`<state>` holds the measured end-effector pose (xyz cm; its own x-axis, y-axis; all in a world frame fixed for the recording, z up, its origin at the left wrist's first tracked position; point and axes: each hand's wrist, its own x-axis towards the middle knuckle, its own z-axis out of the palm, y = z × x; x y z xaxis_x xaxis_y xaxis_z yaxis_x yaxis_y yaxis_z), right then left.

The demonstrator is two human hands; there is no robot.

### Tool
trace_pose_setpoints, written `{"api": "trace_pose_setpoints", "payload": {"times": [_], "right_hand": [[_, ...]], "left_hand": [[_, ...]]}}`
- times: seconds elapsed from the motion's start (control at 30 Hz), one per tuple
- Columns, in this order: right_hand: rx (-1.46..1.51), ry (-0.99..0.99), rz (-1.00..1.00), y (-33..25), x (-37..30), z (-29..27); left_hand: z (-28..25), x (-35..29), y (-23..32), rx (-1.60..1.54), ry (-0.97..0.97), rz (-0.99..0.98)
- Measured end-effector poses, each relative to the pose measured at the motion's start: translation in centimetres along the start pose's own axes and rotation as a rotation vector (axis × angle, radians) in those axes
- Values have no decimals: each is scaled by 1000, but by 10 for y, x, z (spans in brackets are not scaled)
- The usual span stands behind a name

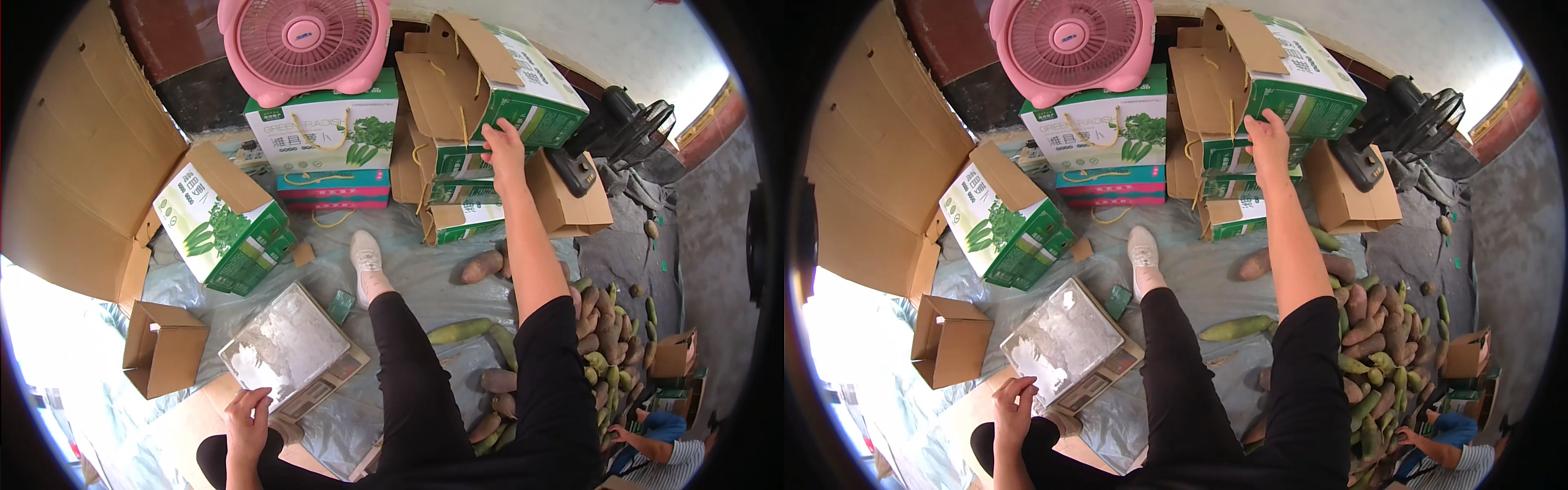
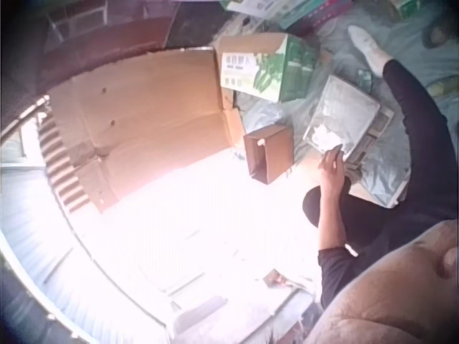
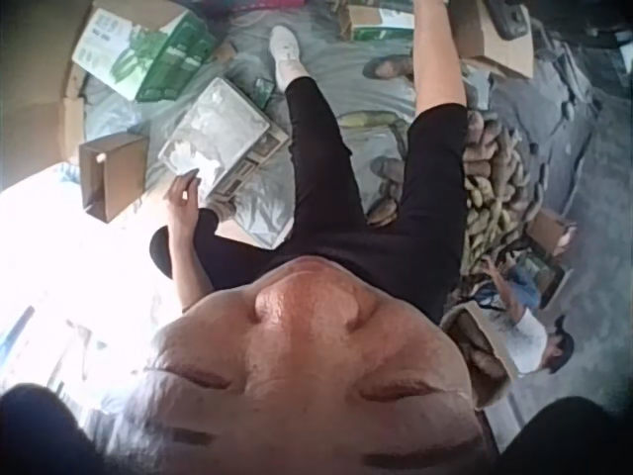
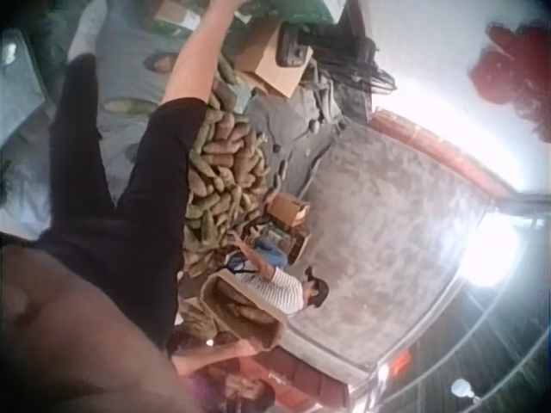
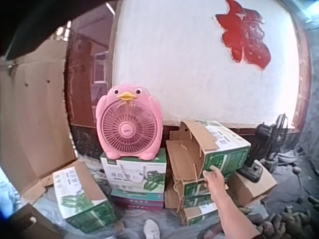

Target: Sort and package harvested produce into boxes and paper bags using a digital scale.

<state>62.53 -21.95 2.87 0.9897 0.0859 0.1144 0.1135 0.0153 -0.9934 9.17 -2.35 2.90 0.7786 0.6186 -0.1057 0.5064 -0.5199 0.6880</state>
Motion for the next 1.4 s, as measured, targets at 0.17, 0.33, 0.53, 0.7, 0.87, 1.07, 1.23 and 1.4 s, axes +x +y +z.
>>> {"api": "trace_pose_setpoints", "payload": {"times": [0.17, 0.33, 0.53, 0.7, 0.87, 1.07, 1.23, 1.4], "right_hand": [[277, -53, 236, -8, 14, 1], [459, 49, 148, -38, -2, -19], [470, -54, -75, -144, -98, -43], [388, -346, -240, -218, -198, -45], [482, -429, -196, -244, -246, -53], [697, -633, 121, -234, -280, -22], [620, -726, 244, -208, -335, 40], [611, -796, 278, -153, -405, 72]], "left_hand": [[-2, -6, -1, -26, -4, -10], [-7, -15, -1, -43, 20, -4], [-10, -25, -5, -62, 55, 93], [-24, -42, -1, -83, 99, 123], [-30, -54, -12, -97, 141, 148], [-36, -69, -36, -226, 275, 87], [-71, -81, -56, -717, 747, 28], [-133, -111, -52, -755, 1116, 172]]}}
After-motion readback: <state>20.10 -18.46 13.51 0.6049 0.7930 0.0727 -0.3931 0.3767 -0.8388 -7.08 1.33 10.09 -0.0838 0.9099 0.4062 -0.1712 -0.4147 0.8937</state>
